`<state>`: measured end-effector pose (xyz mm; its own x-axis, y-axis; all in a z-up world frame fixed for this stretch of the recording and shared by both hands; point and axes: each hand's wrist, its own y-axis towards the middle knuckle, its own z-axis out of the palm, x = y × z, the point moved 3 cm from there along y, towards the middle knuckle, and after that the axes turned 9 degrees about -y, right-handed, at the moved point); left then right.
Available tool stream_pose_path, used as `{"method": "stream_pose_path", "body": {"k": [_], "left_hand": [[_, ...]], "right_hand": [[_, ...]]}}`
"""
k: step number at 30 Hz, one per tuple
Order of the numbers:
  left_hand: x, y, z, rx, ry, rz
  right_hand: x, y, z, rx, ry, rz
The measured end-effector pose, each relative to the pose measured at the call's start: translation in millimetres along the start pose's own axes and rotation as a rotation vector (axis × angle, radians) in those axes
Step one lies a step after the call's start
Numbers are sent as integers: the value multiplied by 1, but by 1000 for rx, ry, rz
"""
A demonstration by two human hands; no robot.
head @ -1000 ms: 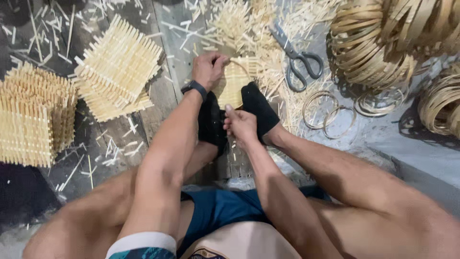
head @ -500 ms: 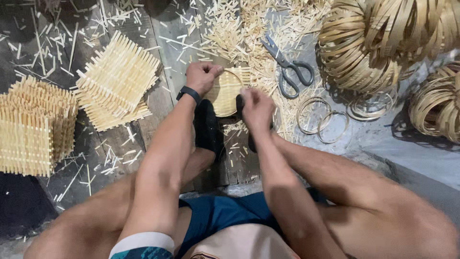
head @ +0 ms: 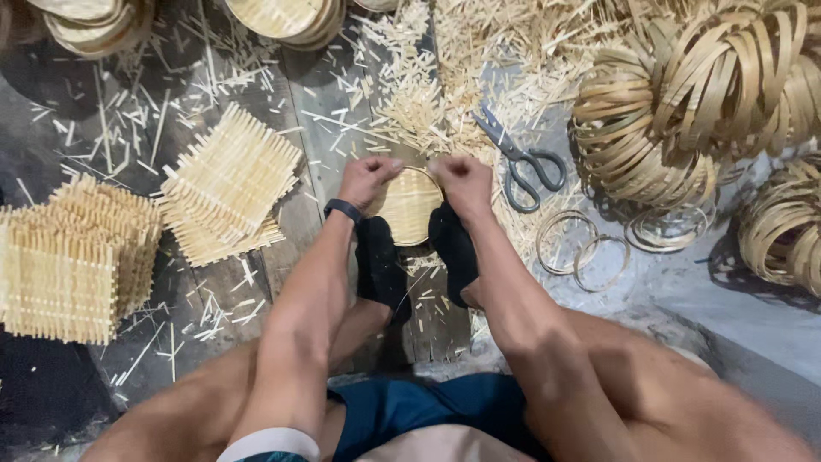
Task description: The person sits on the floor and repeatedly assembles small round bamboo trays. They place a woven bamboo mat into a circular frame, press it down, and trim the excess mat with shears. The finished trays are stacked nearby.
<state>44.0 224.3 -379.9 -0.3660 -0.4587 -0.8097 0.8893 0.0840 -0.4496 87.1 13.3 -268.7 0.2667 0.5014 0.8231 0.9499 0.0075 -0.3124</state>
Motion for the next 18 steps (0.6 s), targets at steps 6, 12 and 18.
{"method": "stream_pose_path", "body": {"k": [6, 12, 18], "left_hand": [[-16, -33, 3, -398, 333, 478], [-1, -110, -1, -729, 478, 200], [27, -79, -41, -425, -103, -157]], "right_hand": [[54, -1, 63, 275, -379, -125], [82, -11, 52, 363, -501, -28], [59, -7, 63, 335, -547, -54]]}}
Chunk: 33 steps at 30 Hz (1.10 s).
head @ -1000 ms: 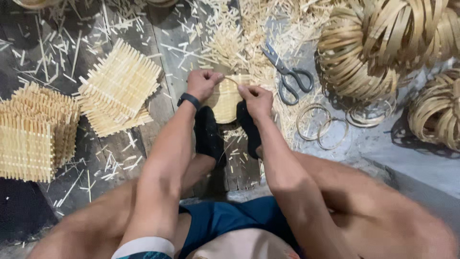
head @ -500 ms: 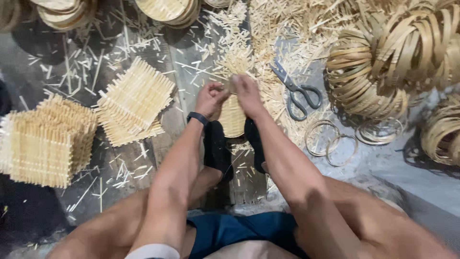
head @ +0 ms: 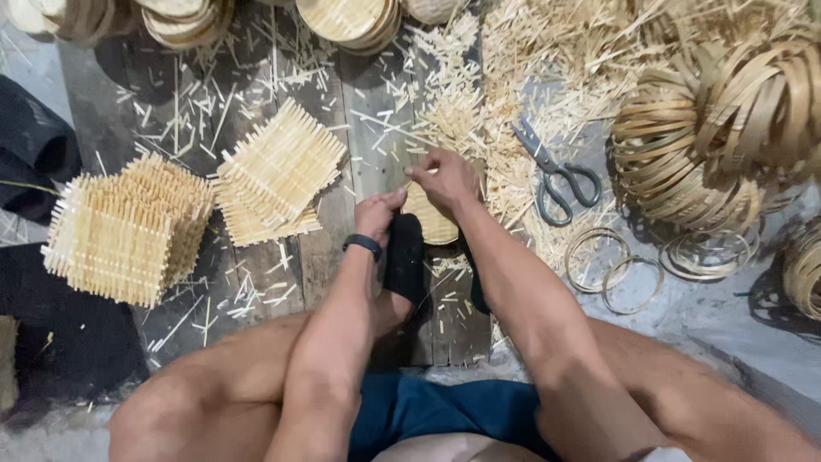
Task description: The person sits on the floor and repeatedly assembles small round bamboo trays. They place a woven bamboo mat into a circular frame, press it down, and trim the excess mat with shears. The finished trays are stacked nearby.
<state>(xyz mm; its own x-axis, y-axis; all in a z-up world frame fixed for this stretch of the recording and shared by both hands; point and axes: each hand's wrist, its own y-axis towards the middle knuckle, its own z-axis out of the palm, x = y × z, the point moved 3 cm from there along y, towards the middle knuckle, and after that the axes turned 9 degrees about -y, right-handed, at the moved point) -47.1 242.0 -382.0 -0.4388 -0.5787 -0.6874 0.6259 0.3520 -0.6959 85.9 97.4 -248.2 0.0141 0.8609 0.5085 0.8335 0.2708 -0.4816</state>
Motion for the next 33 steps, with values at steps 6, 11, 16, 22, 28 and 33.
{"method": "stream_pose_path", "body": {"k": [6, 11, 16, 22, 28, 33], "left_hand": [[-56, 25, 37, 196, 582, 392], [-87, -28, 97, 292, 696, 420], [-104, -111, 118, 408, 670, 969], [-67, -151, 80, 496, 1264, 1240], [-43, -147, 77, 55, 1063, 876], [-37, -142, 120, -58, 842, 864]], "right_hand": [[-36, -8, -87, -407, 150, -194], [-67, -73, -254, 31, -950, -254], [-131, -121, -271, 137, -813, -66], [-230, -61, -138, -123, -502, -256], [-293, -11, -74, -221, -518, 33], [-295, -2, -80, 14, -266, 75]]}}
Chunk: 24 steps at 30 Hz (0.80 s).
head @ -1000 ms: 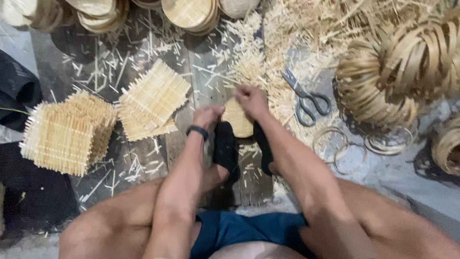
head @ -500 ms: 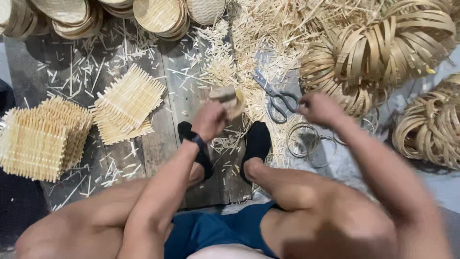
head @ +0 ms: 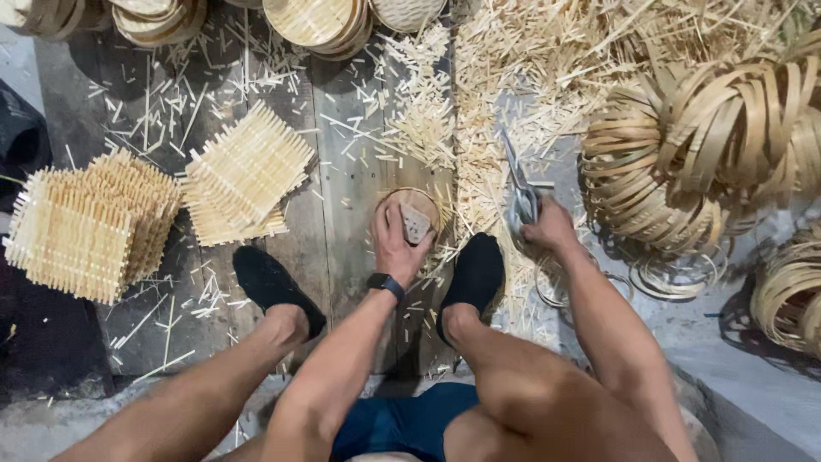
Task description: The person sits on the floor and repeatedly assembles small round bamboo trays. They place a woven bamboo mat into a circular frame, press it down, and trim the excess mat with shears. The finished trays are stacked nearby.
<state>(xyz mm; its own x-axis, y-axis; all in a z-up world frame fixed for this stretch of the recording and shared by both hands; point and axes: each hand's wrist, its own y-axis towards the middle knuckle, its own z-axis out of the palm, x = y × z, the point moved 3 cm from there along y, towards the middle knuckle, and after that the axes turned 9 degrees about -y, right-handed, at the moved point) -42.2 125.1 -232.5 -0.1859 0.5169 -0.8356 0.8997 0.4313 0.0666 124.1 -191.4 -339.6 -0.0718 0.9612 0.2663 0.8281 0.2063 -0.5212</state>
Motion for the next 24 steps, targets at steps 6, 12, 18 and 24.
{"method": "stream_pose_path", "body": {"k": [6, 12, 18, 24], "left_hand": [[10, 21, -9, 89, -82, 311], [19, 36, -18, 323, -60, 144], [1, 16, 5, -42, -114, -124], [5, 21, 2, -32, -70, -44]], "right_hand": [[39, -48, -24, 62, 180, -48], [102, -80, -52, -257, -144, -357], [139, -63, -42, -349, -437, -423], [116, -49, -38, -344, -510, -435]]}}
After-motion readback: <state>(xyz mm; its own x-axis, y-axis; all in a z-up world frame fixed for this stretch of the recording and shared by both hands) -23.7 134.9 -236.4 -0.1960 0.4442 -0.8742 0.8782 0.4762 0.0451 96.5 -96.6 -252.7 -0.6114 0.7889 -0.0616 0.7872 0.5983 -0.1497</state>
